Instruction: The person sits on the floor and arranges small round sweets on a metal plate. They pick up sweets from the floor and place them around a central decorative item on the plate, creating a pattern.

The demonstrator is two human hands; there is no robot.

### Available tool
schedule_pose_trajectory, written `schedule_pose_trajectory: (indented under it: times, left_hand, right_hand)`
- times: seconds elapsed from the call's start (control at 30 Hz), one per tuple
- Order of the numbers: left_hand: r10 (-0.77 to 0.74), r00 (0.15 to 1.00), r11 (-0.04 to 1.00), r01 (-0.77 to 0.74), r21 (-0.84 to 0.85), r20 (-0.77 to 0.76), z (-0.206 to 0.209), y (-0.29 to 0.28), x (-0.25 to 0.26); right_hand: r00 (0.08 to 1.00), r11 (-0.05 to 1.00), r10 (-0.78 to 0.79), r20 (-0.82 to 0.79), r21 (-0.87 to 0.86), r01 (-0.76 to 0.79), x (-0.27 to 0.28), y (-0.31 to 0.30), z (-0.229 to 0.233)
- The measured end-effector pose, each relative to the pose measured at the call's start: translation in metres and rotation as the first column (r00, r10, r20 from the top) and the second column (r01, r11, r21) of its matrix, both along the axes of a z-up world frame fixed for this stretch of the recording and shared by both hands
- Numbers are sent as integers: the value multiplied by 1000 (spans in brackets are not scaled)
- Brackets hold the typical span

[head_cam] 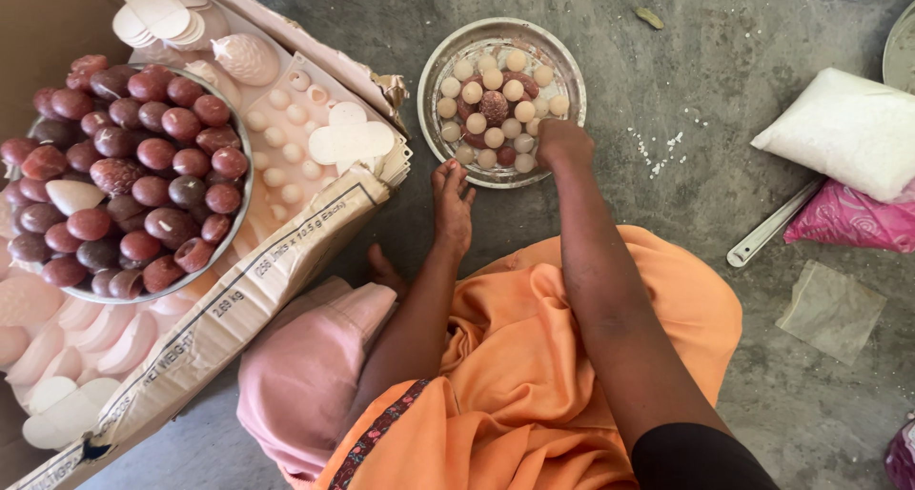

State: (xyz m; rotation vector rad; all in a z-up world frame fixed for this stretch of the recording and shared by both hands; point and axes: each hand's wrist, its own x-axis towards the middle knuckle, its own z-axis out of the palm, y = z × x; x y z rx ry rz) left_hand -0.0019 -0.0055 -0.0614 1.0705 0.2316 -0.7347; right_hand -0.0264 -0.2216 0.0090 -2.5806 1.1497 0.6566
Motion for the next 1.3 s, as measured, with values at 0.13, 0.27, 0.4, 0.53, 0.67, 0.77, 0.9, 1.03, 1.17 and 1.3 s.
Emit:
schedule_pose_trajectory:
  times: [0.13,0.27,0.4,0.53,0.67,0.77,0.9,1.03,1.17,1.3]
  left_hand:
    - [12,1000,1000,-13,-26,-26,-7,-1,2]
    - [12,1000,999,-13,-37,-24,-8,-1,3]
    - [-10,1000,1000,10,-5,-14,-3,1,3]
    - [-23,1000,1000,23,3,-2,3,1,4]
    - [-35,999,999,34,15,7,6,2,3]
    - [-37,999,999,36,24,18,6,2,3]
    - [-31,999,999,30,31,19,4,2,3]
    - [-22,1000,999,21,26,21,3,3,3]
    - [-26,999,999,25,40,23,4,2,3]
    - [-27,999,999,26,46,25,8,3,3]
  right_hand:
    - [986,992,-23,167,-120,44,-10,-1,-7]
    - [990,999,-38,136,-4,39,-18,8,11]
    - [1000,998,23,3,51,-23,-12,41,24]
    - [995,999,18,103,-37,-14,-10,50,24]
    - [992,995,73,102,-76,-65,-9,45,20]
    - [990,990,96,99,93,-105,-1,48,20]
    - [971,964,153,183,190,-188,8,61,20]
    - [971,954,216,98,190,-231,11,62,16]
    - [972,938,235,30,257,-234,16,58,8]
    - [980,924,197,-12,337,-182,19,52,7]
